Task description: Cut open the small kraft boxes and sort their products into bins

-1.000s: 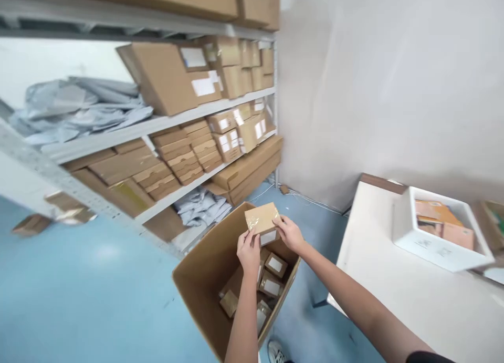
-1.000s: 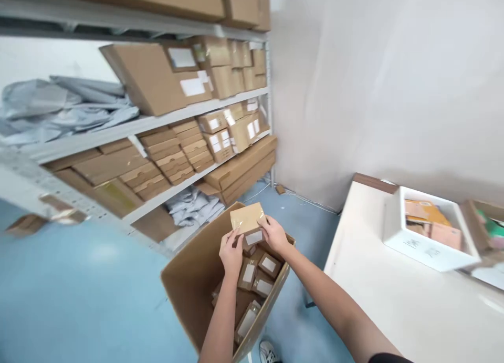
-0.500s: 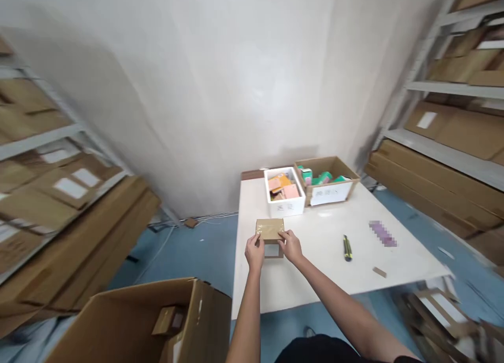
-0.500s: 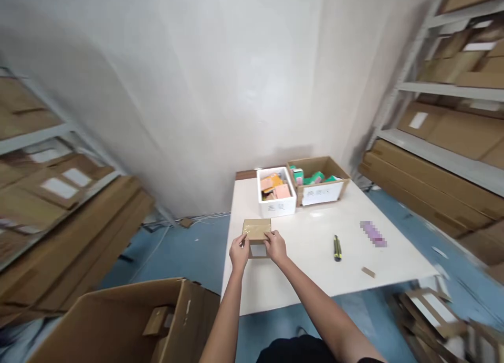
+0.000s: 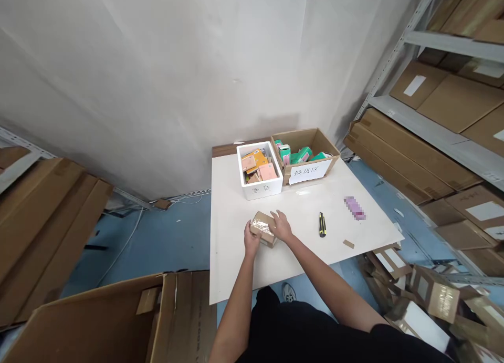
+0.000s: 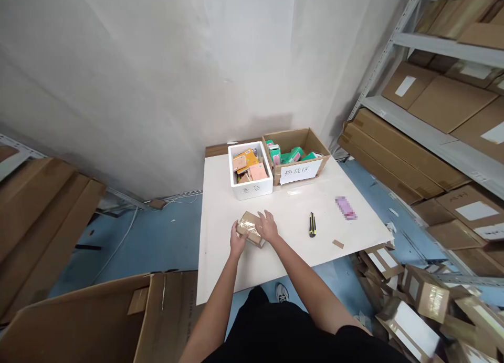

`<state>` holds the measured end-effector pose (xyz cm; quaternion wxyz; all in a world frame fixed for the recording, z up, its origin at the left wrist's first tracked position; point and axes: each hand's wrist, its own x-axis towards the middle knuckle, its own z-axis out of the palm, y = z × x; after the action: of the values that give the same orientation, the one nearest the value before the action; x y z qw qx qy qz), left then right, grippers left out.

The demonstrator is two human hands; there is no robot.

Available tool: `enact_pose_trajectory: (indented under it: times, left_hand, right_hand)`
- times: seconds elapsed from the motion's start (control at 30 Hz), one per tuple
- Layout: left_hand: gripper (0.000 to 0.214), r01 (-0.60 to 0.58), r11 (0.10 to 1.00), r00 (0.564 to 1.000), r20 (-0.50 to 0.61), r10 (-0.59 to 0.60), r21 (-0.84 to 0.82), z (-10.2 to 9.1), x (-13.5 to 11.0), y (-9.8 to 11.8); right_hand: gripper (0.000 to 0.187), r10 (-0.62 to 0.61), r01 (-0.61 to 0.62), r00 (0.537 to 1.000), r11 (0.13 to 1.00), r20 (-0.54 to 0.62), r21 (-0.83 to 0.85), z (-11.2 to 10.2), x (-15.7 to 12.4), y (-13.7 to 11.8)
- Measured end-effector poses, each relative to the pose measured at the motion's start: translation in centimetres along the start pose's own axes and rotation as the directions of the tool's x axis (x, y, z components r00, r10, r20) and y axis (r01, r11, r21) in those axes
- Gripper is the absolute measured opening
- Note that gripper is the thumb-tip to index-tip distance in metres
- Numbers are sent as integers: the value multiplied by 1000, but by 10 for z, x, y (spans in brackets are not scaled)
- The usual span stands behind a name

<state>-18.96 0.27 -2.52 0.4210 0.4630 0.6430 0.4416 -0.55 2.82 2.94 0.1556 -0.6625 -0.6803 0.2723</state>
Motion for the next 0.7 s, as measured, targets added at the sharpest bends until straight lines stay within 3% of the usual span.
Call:
enact_pose_trajectory:
  times: [0.1, 0.2, 0.27, 0.37, 0.5, 0.57, 0.63, 0.7]
  left_hand:
    - [89, 120, 992, 990, 85, -117, -40, -9, 20, 0]
    - [76, 213, 976, 968, 147, -205, -44, -7, 34, 8]
    - [62, 158, 982, 972, 190, -137, -99, 1, 38, 17]
    - [38, -21, 985, 981, 188, 54, -170, 15, 36, 31]
    - [28, -170, 985, 961, 224, 164, 7, 33, 18, 36]
    - [33, -182, 975, 933, 335, 130, 129, 41, 8, 30]
    - [38, -208, 958, 870, 484, 91, 195, 47, 5, 23]
    - [40, -262, 931, 824, 561, 79, 254, 53, 13, 20]
  right_hand:
    - [75, 66, -73, 981, 997, 184, 31, -2, 20, -9]
    - [86, 114, -127, 971, 991, 212, 49, -8, 20, -9]
    - [95, 142, -151, 980, 987, 141, 57, -15, 11, -5]
    - [101, 148, -147, 989, 986, -12, 78, -20, -10, 2]
    - [94, 189, -184, 973, 982, -132, 51, -7, -35, 16]
    - [89, 286, -286, 955, 958, -74, 4, 2, -42, 27]
    - [88, 376, -374, 925, 926, 50, -49, 9, -45, 41]
    - [89, 373, -368, 918, 928, 135, -65, 9, -43, 56]
